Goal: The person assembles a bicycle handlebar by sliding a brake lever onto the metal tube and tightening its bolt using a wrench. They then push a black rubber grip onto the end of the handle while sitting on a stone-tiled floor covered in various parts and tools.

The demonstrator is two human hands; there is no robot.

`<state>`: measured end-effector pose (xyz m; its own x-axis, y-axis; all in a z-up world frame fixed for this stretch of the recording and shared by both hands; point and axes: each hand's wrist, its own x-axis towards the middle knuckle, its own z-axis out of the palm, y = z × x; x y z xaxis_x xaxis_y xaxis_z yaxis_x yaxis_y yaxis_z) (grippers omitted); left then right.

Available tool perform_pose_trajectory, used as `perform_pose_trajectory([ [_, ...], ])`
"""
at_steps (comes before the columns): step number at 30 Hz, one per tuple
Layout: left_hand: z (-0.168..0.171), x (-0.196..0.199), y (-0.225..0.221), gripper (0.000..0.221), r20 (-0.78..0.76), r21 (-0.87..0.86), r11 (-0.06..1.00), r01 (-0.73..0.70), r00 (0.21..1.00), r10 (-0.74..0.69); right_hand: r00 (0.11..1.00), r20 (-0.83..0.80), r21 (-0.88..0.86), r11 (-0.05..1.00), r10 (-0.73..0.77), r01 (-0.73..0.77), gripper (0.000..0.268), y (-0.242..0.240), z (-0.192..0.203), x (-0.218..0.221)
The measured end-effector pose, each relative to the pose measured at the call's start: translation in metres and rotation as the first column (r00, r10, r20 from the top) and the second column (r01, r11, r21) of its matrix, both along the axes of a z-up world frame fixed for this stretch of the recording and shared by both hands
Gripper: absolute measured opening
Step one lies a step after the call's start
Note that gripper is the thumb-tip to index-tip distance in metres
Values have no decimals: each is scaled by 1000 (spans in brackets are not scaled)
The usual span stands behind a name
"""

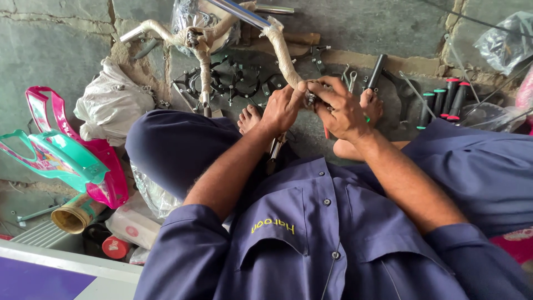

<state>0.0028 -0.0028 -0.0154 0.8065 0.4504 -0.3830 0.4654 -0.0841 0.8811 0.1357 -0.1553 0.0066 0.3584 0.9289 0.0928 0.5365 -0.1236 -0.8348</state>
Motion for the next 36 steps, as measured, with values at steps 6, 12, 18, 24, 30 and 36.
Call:
perform_pose_trajectory([
  [6,1,-1,4,64,-58,-11,1000,-4,998,4,998,-65,-116,993,16,-24,55,4,-8,3],
  [12,-21,-6,12,56,-15,-32,996,82,997,-82,978,-180,-70,993,-108,96,57,5,-14,-9],
  [18,-25,-10,14,48,90,32,991,130,987,-132,942,-283,-139,979,-181,147,58,5,-19,-9],
  [24,-23,-9,13,46,-36,48,989,143,989,-141,949,-265,-107,984,-169,145,58,4,-20,-11],
  [30,-33,-10,11,50,-50,24,992,126,991,-125,947,-273,-115,983,-169,143,59,4,-19,-11],
  [36,-49,0,14,89,-176,-375,925,-53,984,-15,985,-126,-87,991,-117,106,57,6,-12,-15],
])
